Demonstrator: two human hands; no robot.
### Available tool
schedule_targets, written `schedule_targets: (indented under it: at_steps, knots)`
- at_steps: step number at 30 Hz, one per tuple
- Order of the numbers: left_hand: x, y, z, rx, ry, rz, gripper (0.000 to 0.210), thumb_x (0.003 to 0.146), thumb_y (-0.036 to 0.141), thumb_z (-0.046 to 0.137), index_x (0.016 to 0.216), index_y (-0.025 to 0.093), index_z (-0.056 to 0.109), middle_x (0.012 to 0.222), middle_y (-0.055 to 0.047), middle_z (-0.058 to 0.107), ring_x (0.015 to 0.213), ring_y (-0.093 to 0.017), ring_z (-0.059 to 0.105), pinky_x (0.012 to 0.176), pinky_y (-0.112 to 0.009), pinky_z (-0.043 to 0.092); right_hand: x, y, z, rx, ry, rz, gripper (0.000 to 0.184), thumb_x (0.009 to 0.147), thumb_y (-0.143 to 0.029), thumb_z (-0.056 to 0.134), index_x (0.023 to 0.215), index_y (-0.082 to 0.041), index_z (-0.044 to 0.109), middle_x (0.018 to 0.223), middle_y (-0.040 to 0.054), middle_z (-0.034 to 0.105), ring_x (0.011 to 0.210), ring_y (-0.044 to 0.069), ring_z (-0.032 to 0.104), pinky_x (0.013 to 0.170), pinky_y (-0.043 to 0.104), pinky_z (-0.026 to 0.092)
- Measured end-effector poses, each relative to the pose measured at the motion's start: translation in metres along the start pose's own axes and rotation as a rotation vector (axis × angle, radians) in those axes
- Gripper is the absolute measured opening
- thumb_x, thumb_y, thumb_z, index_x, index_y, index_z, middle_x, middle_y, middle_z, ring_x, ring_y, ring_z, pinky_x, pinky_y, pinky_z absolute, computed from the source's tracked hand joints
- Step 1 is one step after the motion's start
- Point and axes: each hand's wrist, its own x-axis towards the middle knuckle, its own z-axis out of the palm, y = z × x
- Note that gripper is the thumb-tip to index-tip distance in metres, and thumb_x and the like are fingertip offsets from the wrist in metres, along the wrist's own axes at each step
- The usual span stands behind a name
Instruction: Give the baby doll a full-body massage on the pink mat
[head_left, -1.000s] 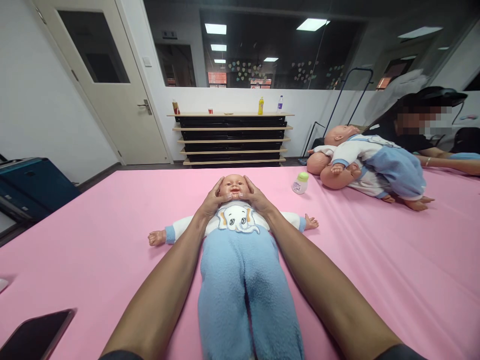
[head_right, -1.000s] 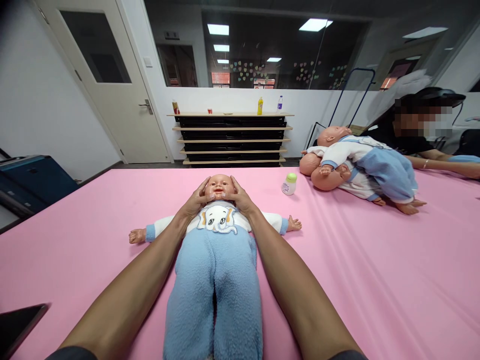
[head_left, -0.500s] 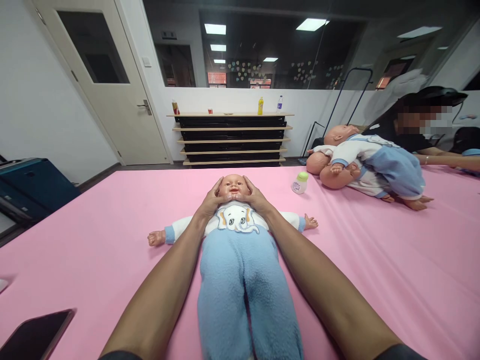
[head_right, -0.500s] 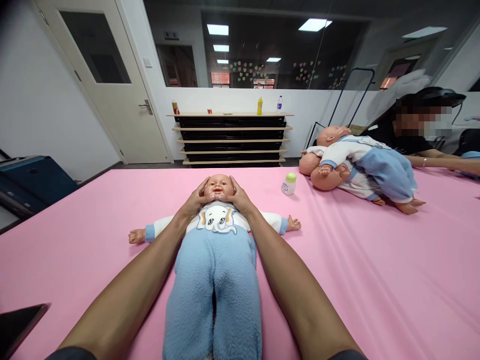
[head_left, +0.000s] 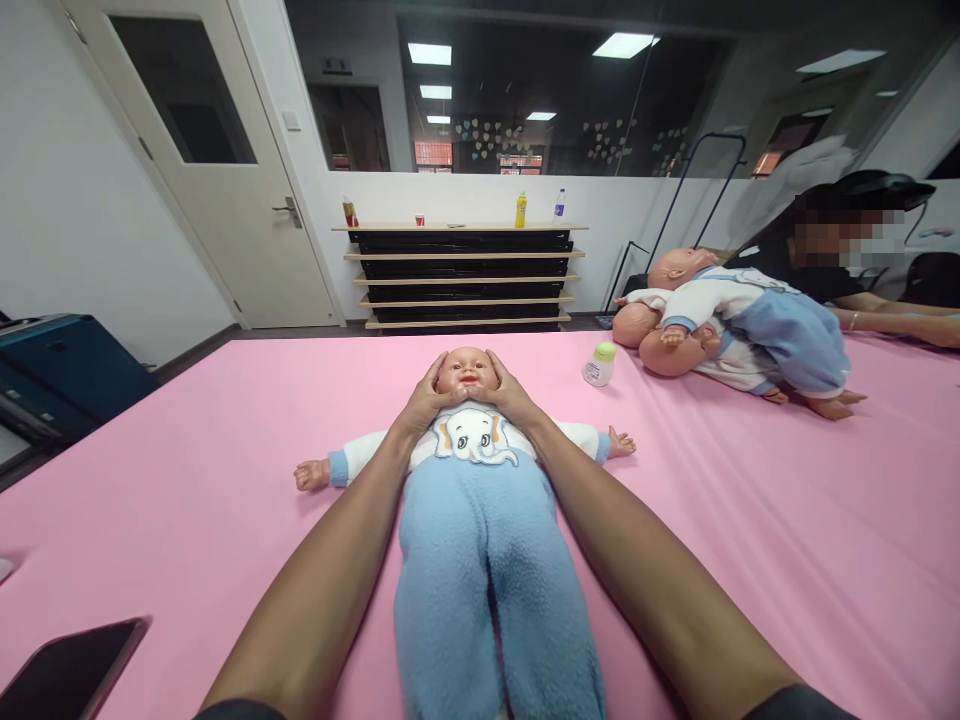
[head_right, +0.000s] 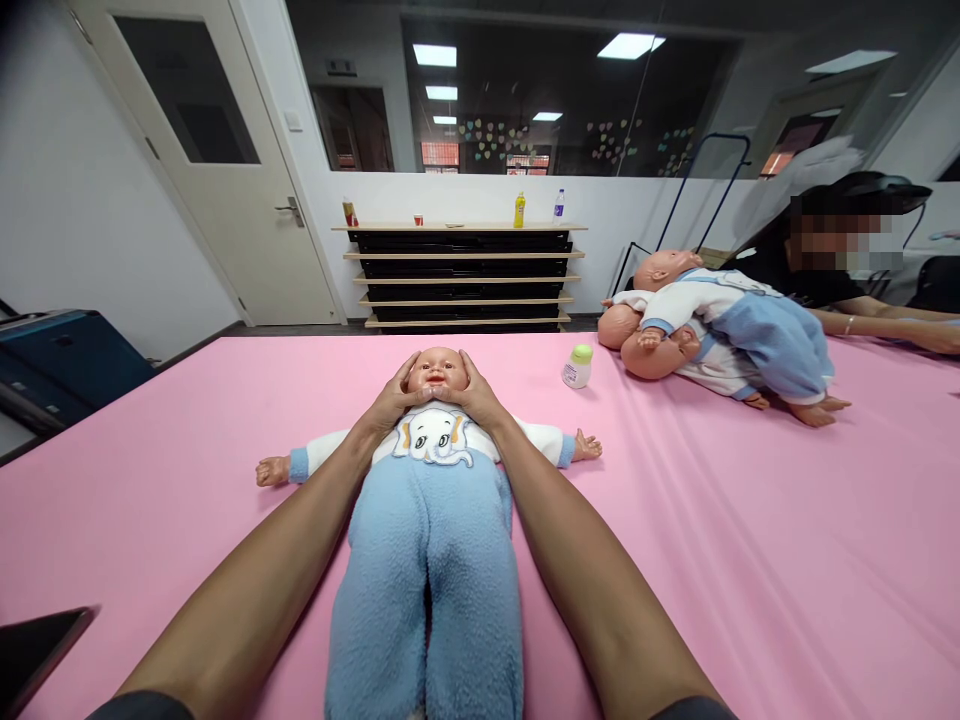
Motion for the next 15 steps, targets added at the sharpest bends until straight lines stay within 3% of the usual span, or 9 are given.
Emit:
schedule_targets:
  at_steps: [11,15]
  knots:
    - [-0.004,0.0042,-0.0005,-0.068,-0.019,-0.017,0.103,0.063,0.019,0.083,0.149,0.028,0.028,0.147,-0.01,0.041,0.128,-0.03,0.048,0.109,-0.044,0.04,0.0001,0.004,-0.0003,0.173,-0.053,0.068,0.111,0.064,-0.028,0.083,0.152,-0.029,0.015,0.145,0.0047,0.043,0.125,0.025,0.051,0.108,0.04,0.042]
    - [-0.0022,0.0029,-0.0001,-0.077,-0.025,-0.052,0.106,0.065,0.022,0.082,0.151,0.029,0.021,0.146,-0.011,0.042,0.126,-0.031,0.05,0.106,-0.046,0.042,0.0007,0.005,-0.0005,0.154,-0.064,0.037,0.11,0.065,-0.03,0.082,0.152,-0.029,0.015,0.15,0.0039,0.037,0.129,0.026,0.047,0.11,0.04,0.04]
